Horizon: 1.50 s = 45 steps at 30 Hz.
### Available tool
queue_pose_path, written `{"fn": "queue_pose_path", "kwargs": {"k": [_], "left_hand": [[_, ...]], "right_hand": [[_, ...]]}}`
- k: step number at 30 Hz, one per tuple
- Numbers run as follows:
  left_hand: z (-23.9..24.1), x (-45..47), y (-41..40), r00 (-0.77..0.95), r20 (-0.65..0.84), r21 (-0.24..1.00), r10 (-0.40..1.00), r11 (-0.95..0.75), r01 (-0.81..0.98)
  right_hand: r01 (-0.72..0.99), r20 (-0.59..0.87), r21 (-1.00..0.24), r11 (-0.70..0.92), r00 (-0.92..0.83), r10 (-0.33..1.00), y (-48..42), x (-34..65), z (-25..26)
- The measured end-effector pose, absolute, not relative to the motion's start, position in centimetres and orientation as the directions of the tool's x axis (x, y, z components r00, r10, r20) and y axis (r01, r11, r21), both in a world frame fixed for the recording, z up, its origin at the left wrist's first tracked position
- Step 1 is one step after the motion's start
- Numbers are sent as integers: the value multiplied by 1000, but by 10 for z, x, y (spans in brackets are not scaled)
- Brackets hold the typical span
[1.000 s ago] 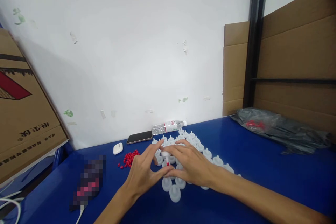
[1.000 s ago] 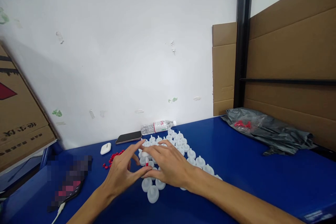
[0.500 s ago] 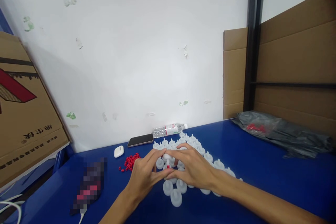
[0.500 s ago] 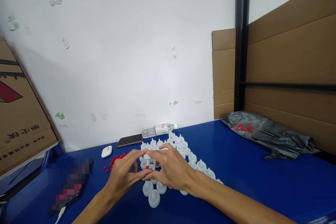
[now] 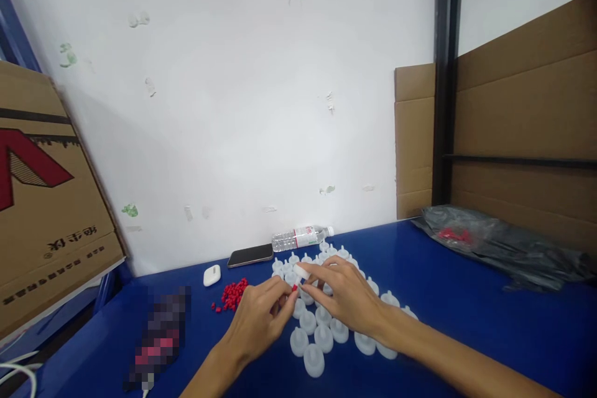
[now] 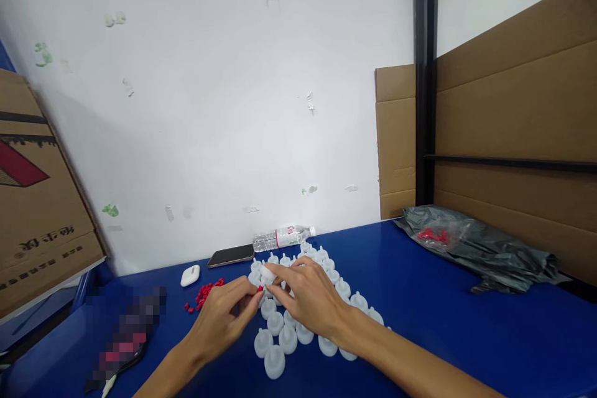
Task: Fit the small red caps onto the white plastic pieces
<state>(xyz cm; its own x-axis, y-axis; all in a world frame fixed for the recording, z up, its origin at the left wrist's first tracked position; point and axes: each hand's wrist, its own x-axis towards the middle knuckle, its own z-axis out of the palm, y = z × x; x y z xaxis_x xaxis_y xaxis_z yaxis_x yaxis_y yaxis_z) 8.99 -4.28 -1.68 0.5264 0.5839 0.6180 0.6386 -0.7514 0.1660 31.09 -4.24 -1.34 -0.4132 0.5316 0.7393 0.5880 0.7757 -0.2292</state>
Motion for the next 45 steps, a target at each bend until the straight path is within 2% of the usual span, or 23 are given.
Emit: {"fn": "queue_pose_path", "kwargs": {"k": [6,13,17,21,26,32,35,38,40,43,45], "left_hand": [[-22,93,-43,525,555,184,645,-711,678],[-12,92,-47,541,555,190,633,-729,658],[-14,93,-47,524,536,248,662,-716,652],[-18,94,-46,515,508,315,691,-705,635],[-18,94,-46,519,491,324,700,-700,636],[-17,93,-48,558,510,257,654,-736,627],[-20,91,-47,500,614,239,611,-747,620],[-18,89,-45,470,711,171,524,-776,607],[-15,89,-46,468,694,197,547,-770,607],[-10,91,-48,513,595,276,619,-757,593],[-12,92,-48,555,573,268,603,-778,568]], "right_hand": [[622,698,-238,746,-424,577,-39,311,-16],[662,716,-188,725,-414,563,-39,308,-19],[651,752,-150,744,-414,514,-42,308,-19],[647,800,-60,760,-425,425,-40,310,-21],[652,840,36,758,-431,331,-38,310,-23],[638,813,-65,768,-412,411,-40,310,-18],[622,765,-107,775,-447,464,-42,311,-16],[601,713,-126,789,-499,493,-44,312,-14],[587,689,-138,798,-521,503,-45,313,-13],[566,668,-154,810,-544,508,-44,315,-12],[548,657,-153,822,-565,499,-43,316,-12]]}}
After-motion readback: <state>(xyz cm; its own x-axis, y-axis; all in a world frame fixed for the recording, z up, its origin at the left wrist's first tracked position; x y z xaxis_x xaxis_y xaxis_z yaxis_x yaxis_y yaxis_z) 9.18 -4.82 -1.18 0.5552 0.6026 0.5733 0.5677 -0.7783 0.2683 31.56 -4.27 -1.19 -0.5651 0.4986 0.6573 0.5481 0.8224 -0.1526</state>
